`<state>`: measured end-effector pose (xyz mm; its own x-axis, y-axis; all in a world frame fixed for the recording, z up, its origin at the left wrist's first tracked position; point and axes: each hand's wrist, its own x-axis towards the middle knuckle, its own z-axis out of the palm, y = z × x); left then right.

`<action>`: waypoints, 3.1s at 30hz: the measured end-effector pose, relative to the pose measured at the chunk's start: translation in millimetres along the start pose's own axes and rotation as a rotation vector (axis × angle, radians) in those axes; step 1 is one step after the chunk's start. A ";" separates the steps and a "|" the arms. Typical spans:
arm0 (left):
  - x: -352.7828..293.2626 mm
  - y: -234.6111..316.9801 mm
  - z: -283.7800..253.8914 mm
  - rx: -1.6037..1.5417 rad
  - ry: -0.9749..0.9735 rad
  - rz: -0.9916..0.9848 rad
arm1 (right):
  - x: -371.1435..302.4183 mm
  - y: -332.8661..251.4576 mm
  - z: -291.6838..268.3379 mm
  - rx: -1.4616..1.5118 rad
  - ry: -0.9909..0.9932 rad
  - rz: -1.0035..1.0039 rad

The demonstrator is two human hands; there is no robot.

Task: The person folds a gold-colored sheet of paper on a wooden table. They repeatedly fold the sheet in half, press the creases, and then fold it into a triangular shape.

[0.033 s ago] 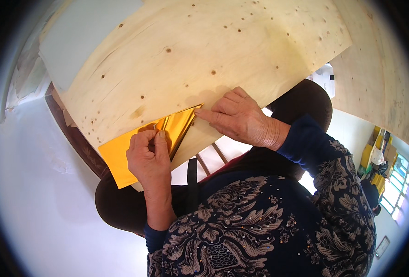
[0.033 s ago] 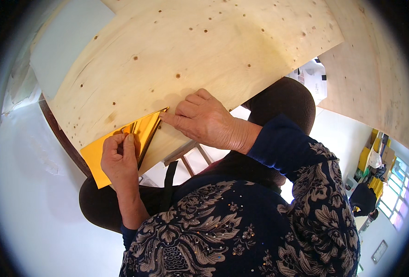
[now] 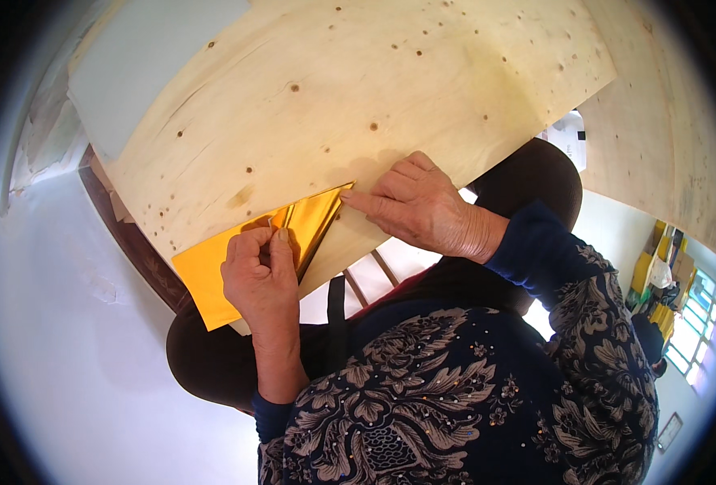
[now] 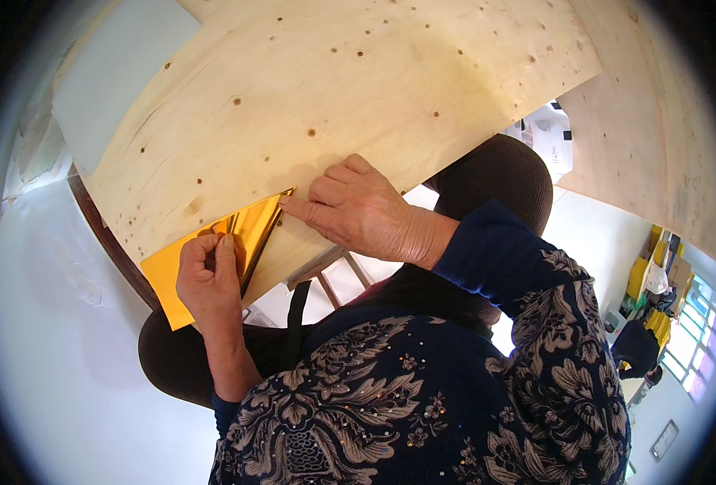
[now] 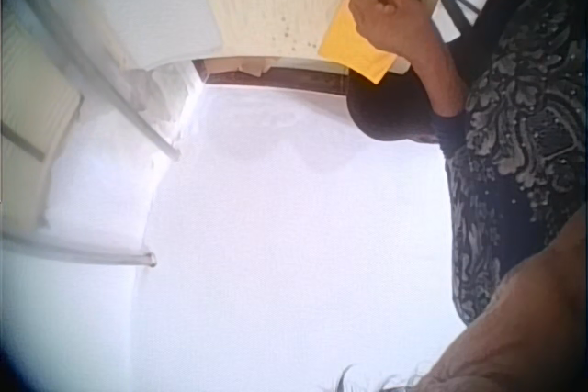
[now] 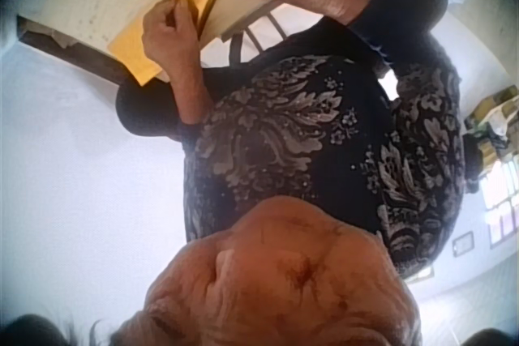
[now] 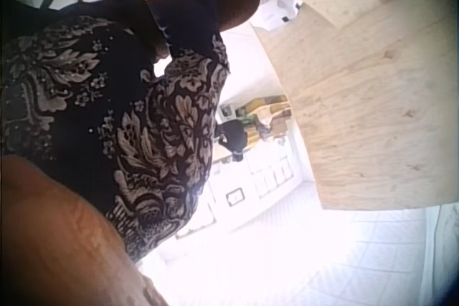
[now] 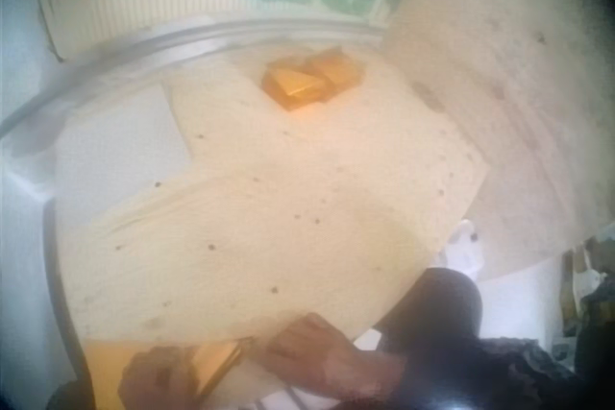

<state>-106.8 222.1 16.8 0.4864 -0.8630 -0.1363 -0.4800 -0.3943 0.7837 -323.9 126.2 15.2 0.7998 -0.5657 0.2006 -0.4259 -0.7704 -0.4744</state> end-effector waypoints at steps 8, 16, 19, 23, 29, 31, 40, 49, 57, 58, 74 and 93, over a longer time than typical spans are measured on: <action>0.0 -6.1 -0.6 -0.078 -0.017 -0.071 | -0.1 0.7 -0.5 -0.054 -0.029 -0.011; 0.2 -3.7 -1.5 -0.006 -0.014 -0.028 | -0.4 2.5 -2.8 -0.103 -0.048 -0.021; 0.2 -3.6 -2.3 -0.011 -0.022 -0.050 | -0.7 2.7 -3.8 -0.116 -0.050 -0.027; 1.4 -2.2 -2.7 -0.048 -0.030 -0.117 | -0.9 2.9 -4.3 -0.130 -0.076 -0.026; 1.4 8.8 -4.3 -0.260 -0.054 -0.334 | 4.5 -0.5 -0.1 -0.126 0.000 -0.024; 1.9 12.2 -5.4 -0.108 -0.036 -0.278 | 3.6 -2.4 -2.4 -0.180 -0.080 -0.008; 5.5 8.5 -6.0 -0.038 -0.061 -0.238 | 6.6 -4.2 -4.2 -0.200 -0.096 -0.005; 2.6 -2.4 0.3 -0.011 0.002 -0.031 | 5.6 -4.2 -4.5 -0.195 -0.101 -0.005; -1.0 -0.7 1.9 0.130 0.047 0.041 | 3.6 -1.3 1.1 -0.152 -0.008 -0.017; -1.0 -0.4 2.5 0.134 0.055 0.060 | 3.5 -1.0 1.0 -0.156 -0.015 -0.017; -7.3 -11.8 11.0 0.233 0.198 0.351 | -2.7 1.5 3.4 -0.263 0.009 -0.100; -18.0 -19.7 4.8 0.579 0.180 0.477 | -9.6 -2.3 1.9 -0.322 -0.020 -0.099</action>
<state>-109.6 243.9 1.0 0.2186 -0.9359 0.2761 -0.9488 -0.1378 0.2841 -329.8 133.9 12.7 0.8509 -0.4798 0.2139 -0.4547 -0.8766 -0.1576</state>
